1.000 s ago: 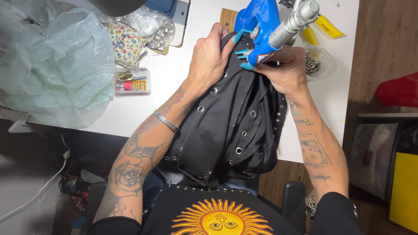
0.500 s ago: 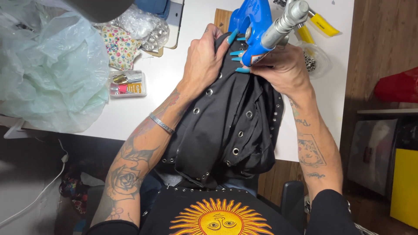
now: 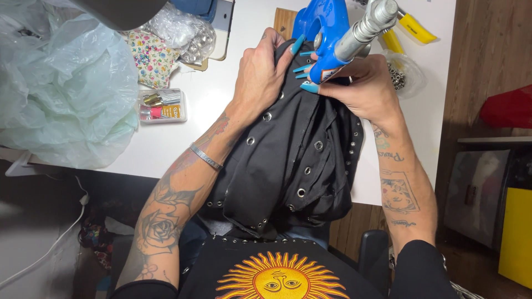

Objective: Attaching metal eyelets to a black garment using a manual hand press

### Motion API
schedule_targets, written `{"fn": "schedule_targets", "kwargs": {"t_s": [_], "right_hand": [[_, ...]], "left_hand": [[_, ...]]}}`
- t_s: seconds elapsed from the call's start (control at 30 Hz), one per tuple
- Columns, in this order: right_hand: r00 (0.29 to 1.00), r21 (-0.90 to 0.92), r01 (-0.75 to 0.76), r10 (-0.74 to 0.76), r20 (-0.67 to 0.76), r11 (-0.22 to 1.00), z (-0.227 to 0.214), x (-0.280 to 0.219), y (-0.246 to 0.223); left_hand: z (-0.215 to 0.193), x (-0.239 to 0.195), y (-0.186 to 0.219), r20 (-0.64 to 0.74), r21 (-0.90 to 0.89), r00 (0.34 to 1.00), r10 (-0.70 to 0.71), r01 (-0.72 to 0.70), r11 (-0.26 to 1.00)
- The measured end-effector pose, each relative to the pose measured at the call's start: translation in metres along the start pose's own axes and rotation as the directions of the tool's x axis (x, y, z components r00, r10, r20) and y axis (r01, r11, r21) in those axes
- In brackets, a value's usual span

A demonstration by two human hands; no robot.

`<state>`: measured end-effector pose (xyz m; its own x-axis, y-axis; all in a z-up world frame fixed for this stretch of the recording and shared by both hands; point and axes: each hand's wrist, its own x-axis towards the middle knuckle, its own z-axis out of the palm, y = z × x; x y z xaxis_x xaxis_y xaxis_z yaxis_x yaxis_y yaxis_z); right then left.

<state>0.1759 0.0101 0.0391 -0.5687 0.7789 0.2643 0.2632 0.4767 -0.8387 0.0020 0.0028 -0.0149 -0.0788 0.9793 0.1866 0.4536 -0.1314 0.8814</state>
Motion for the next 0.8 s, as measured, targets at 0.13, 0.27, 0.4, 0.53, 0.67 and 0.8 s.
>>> {"fn": "schedule_targets", "kwargs": {"t_s": [0.13, 0.27, 0.4, 0.53, 0.67, 0.8], "right_hand": [[0.998, -0.016, -0.064, 0.064, -0.008, 0.998, 0.000, 0.000, 0.000], [0.998, -0.023, -0.057, 0.057, 0.005, 0.998, -0.001, -0.001, -0.001], [0.999, -0.125, -0.038, 0.039, 0.011, 0.991, -0.005, -0.003, -0.008], [0.997, -0.258, 0.066, -0.071, -0.011, 0.964, -0.014, -0.014, -0.017], [0.953, -0.649, 0.222, -0.304, -0.015, 0.728, -0.019, -0.039, -0.020], [0.898, -0.715, 0.300, -0.441, -0.012, 0.631, 0.004, -0.038, -0.036]], "left_hand": [[-0.003, 0.000, 0.004, 0.030, 0.007, 0.998, -0.054, 0.053, 0.999], [0.000, 0.000, 0.000, 0.003, 0.004, 1.000, 0.007, -0.007, 1.000], [-0.002, 0.000, 0.003, 0.022, -0.012, 0.999, -0.027, 0.027, 1.000], [-0.002, -0.001, 0.001, 0.021, -0.013, 1.000, -0.010, 0.010, 1.000], [-0.003, 0.000, 0.004, 0.033, 0.005, 0.998, -0.062, 0.062, 0.998], [-0.004, -0.001, 0.005, 0.047, -0.012, 0.996, -0.075, 0.076, 0.997]]}}
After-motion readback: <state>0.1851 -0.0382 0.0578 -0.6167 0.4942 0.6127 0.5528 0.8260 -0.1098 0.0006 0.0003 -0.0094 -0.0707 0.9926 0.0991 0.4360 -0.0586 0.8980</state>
